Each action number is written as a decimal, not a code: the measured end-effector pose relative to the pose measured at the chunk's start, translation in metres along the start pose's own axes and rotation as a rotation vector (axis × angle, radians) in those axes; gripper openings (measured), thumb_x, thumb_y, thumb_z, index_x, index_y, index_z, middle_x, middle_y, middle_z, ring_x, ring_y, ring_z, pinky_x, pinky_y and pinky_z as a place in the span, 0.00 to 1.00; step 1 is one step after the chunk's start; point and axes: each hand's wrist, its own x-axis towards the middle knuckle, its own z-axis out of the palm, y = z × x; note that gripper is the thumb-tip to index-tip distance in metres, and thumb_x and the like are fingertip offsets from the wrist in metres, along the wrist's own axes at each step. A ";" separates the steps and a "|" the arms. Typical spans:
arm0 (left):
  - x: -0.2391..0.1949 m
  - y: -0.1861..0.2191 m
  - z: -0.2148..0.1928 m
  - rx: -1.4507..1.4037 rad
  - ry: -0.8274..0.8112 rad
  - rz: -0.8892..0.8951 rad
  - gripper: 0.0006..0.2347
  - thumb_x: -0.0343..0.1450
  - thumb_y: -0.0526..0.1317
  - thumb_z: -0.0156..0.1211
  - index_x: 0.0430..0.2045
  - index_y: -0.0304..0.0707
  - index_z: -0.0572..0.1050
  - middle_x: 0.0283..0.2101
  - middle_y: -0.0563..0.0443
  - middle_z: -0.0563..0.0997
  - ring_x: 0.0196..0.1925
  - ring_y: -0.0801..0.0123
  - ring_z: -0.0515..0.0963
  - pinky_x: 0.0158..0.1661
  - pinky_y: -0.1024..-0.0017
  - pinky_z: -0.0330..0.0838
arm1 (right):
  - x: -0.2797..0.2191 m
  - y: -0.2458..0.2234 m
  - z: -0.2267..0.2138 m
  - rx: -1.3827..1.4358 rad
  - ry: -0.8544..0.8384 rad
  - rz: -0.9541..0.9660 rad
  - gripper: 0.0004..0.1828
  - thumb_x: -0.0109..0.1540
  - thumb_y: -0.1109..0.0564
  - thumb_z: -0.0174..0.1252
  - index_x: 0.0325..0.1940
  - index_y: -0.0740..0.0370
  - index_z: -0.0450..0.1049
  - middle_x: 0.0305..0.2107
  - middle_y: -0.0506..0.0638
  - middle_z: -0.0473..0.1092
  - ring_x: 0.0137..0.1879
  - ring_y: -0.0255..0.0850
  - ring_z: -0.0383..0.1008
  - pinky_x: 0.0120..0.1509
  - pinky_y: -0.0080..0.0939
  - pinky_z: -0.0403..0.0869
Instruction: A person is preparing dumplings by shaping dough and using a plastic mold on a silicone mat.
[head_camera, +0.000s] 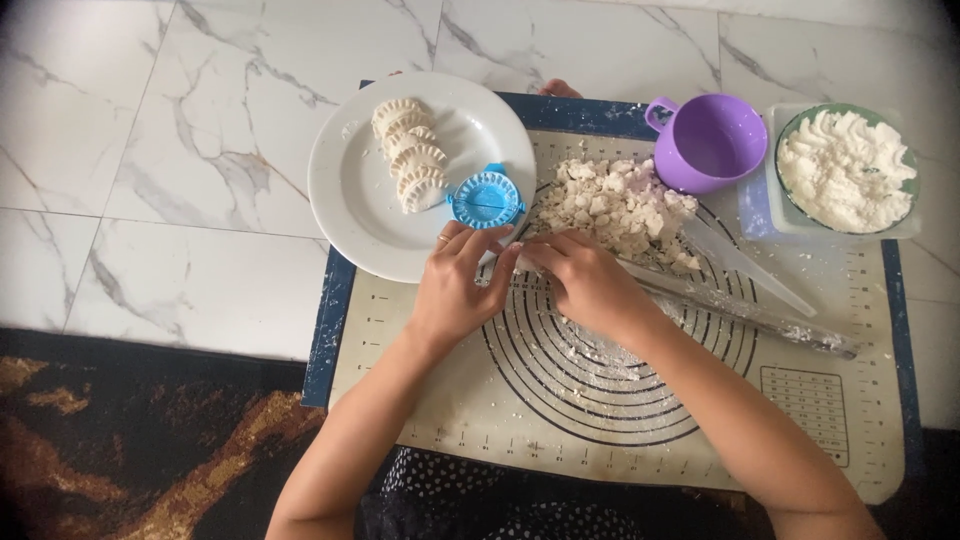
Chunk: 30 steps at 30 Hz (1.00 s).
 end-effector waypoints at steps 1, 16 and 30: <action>0.000 -0.001 0.001 -0.001 -0.004 0.000 0.07 0.70 0.37 0.64 0.35 0.31 0.84 0.24 0.43 0.83 0.29 0.56 0.82 0.39 0.65 0.78 | 0.000 0.003 0.001 0.002 0.000 0.003 0.18 0.58 0.76 0.50 0.48 0.68 0.76 0.40 0.62 0.75 0.50 0.52 0.77 0.53 0.44 0.77; -0.002 -0.003 0.003 0.019 -0.065 -0.019 0.06 0.70 0.35 0.65 0.36 0.31 0.83 0.24 0.44 0.83 0.31 0.56 0.82 0.41 0.65 0.77 | -0.030 0.023 0.008 0.101 -0.262 -0.010 0.12 0.59 0.68 0.53 0.45 0.66 0.77 0.39 0.62 0.75 0.46 0.50 0.78 0.51 0.43 0.80; -0.004 -0.004 0.004 0.064 -0.188 0.007 0.07 0.68 0.35 0.67 0.35 0.32 0.84 0.25 0.43 0.84 0.33 0.55 0.84 0.42 0.65 0.77 | -0.049 0.048 0.002 0.037 -0.205 0.321 0.15 0.59 0.64 0.58 0.49 0.68 0.76 0.33 0.60 0.77 0.34 0.45 0.79 0.35 0.34 0.78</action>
